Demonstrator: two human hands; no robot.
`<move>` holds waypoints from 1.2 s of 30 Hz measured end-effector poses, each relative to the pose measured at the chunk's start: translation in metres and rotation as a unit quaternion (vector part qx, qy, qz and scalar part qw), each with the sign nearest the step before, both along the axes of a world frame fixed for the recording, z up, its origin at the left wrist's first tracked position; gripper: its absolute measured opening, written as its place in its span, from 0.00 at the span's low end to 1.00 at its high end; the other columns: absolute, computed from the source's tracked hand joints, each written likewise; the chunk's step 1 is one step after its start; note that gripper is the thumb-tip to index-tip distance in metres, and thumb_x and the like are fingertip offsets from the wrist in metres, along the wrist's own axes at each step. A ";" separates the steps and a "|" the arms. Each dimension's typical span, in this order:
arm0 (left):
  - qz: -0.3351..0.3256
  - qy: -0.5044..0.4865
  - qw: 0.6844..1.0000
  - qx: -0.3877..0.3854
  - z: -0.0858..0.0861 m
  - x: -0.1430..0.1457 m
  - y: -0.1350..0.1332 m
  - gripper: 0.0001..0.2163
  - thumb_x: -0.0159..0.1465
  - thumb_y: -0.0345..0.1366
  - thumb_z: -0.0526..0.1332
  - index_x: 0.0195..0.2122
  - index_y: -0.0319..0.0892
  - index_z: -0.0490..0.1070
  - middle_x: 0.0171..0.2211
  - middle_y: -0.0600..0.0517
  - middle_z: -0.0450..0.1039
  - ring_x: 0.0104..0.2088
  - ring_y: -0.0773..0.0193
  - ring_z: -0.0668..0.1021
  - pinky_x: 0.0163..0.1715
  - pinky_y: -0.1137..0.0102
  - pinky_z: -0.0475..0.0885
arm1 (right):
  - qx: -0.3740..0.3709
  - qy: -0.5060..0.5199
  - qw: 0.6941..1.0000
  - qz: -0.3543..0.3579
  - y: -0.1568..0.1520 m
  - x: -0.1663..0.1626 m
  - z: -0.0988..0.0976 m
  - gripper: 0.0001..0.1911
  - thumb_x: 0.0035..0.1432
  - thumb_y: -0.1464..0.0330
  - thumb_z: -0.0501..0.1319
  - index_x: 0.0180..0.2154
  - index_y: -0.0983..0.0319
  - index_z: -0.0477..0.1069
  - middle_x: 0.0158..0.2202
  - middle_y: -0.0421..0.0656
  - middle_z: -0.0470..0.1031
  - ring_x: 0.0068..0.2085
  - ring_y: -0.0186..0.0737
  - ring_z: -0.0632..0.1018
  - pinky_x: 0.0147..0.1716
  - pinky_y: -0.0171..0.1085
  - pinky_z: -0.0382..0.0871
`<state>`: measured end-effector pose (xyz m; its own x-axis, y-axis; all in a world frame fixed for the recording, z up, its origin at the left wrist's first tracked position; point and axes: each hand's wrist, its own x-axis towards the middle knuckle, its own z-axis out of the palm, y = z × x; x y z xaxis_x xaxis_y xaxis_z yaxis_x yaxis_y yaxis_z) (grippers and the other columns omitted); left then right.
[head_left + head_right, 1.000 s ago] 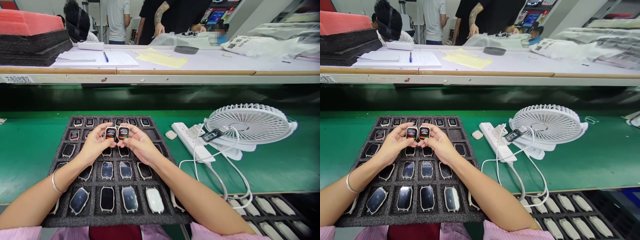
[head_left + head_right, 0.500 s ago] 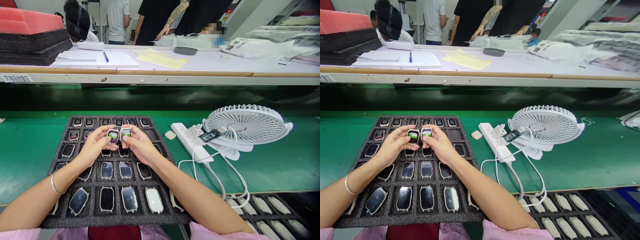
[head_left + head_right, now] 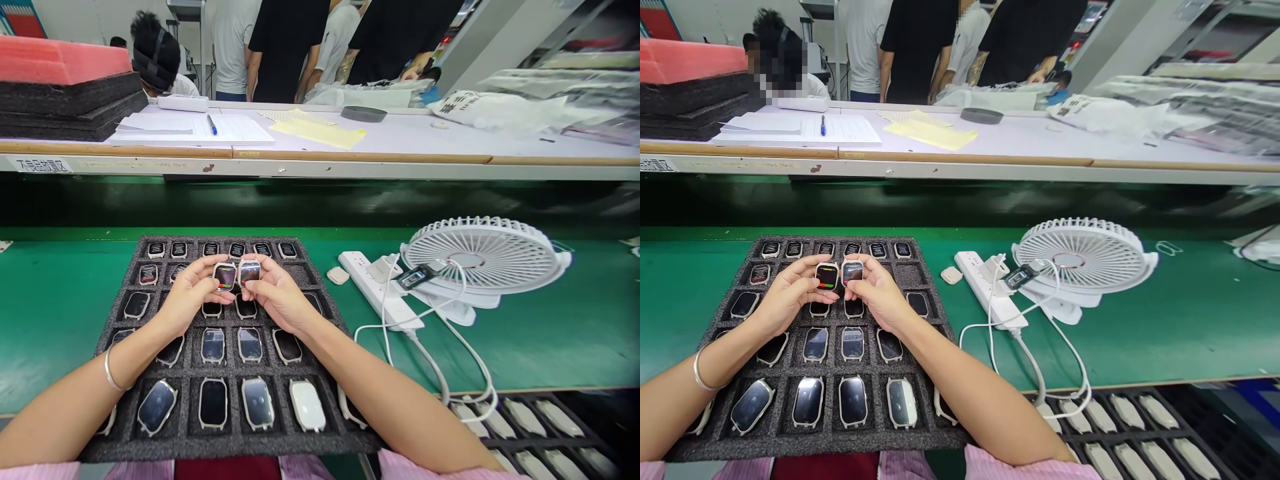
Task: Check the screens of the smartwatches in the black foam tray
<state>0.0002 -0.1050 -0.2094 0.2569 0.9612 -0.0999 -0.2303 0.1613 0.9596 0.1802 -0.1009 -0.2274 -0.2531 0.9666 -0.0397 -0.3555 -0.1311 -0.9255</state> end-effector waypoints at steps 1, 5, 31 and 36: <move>0.001 0.000 1.000 -0.001 0.000 0.000 0.000 0.22 0.54 0.32 0.63 0.52 0.41 0.70 0.39 0.50 0.78 0.29 0.61 0.83 0.34 0.66 0.80 | 0.000 0.002 1.000 0.001 0.000 0.000 0.000 0.23 0.46 0.73 0.66 0.46 0.58 0.68 0.34 0.37 0.74 0.26 0.31 0.73 0.29 0.35 0.65; 0.005 0.006 1.000 -0.002 0.001 0.000 0.001 0.22 0.53 0.33 0.63 0.51 0.40 0.70 0.37 0.51 0.78 0.28 0.62 0.83 0.33 0.67 0.80 | 0.004 0.013 1.000 0.009 0.002 0.000 -0.003 0.21 0.48 0.71 0.66 0.46 0.59 0.68 0.32 0.36 0.73 0.26 0.31 0.74 0.29 0.35 0.64; 0.048 -0.027 0.992 0.116 0.073 -0.005 0.027 0.18 0.54 0.33 0.63 0.47 0.39 0.71 0.31 0.51 0.78 0.25 0.62 0.82 0.28 0.68 0.79 | 0.087 0.076 0.993 0.013 0.039 -0.012 0.073 0.08 0.60 0.66 0.59 0.41 0.60 0.71 0.29 0.41 0.78 0.23 0.36 0.78 0.25 0.34 0.70; 0.053 -0.059 0.974 0.214 0.132 0.000 0.046 0.20 0.54 0.31 0.60 0.50 0.39 0.70 0.28 0.53 0.76 0.24 0.64 0.81 0.27 0.69 0.79 | 0.174 0.054 0.983 -0.005 0.053 -0.013 0.142 0.08 0.66 0.67 0.53 0.42 0.60 0.69 0.28 0.40 0.77 0.23 0.34 0.77 0.24 0.33 0.70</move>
<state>0.0006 -0.0594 -0.0771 0.1396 0.9302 0.3395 -0.3361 -0.2780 0.8999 0.1668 -0.0483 -0.0857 -0.2280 0.9196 0.3198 -0.4533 0.1904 -0.8708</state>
